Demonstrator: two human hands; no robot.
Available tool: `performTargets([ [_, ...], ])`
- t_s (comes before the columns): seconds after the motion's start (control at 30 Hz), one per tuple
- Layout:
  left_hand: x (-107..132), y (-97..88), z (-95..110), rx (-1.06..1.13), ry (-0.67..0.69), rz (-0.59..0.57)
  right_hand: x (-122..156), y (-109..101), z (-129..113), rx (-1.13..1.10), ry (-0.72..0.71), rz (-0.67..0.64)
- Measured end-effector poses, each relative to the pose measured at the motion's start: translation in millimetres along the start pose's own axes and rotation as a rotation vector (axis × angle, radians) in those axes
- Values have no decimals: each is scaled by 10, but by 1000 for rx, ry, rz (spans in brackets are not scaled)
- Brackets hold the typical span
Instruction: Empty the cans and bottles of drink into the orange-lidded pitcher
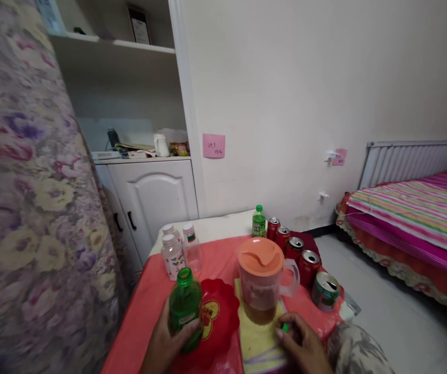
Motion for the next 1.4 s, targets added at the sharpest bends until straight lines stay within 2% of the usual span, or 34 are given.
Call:
performTargets([
  [0.1,-25,12,4,81,-36,42,-141,-257,162,41,2,102],
  [0.17,-47,28,-1,137,-51,44,-217,-337,187,140,-20,152],
  [0.3,-72,43,-40,227,-103,42,-307,-353,195,363,-67,186],
  [0.4,-68,35,-69,229,-93,-8,-334,-356,250,442,-131,194],
  [0.57,-64,43,-80,192,-62,-44,-330,-408,337,452,-186,220],
  [0.83,-90,100,-99,183,-46,-49,-252,-454,282,360,-227,236],
  [0.93,-89,100,-107,180,-37,-24,-210,-451,140,254,-159,240],
  [1.03,-92,100,-111,178,-24,-18,-193,-409,-169,140,-102,238],
  [1.2,-86,102,-121,192,-8,-13,-342,-273,-684,-45,-177,283],
  [1.3,-68,100,-114,212,-35,-23,-513,-170,-794,-121,-198,229],
  [1.4,-53,96,-89,223,-33,-30,-669,-91,-778,-182,-185,149],
])
Point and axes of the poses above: each hand's wrist, its own x-axis away from the middle knuckle, its own y-axis out of the palm, z = x × y, the point moved 1 cm from there along -x, towards the middle knuckle, and after that the axes turned 9 degrees about -x, right-handed, at the moved point
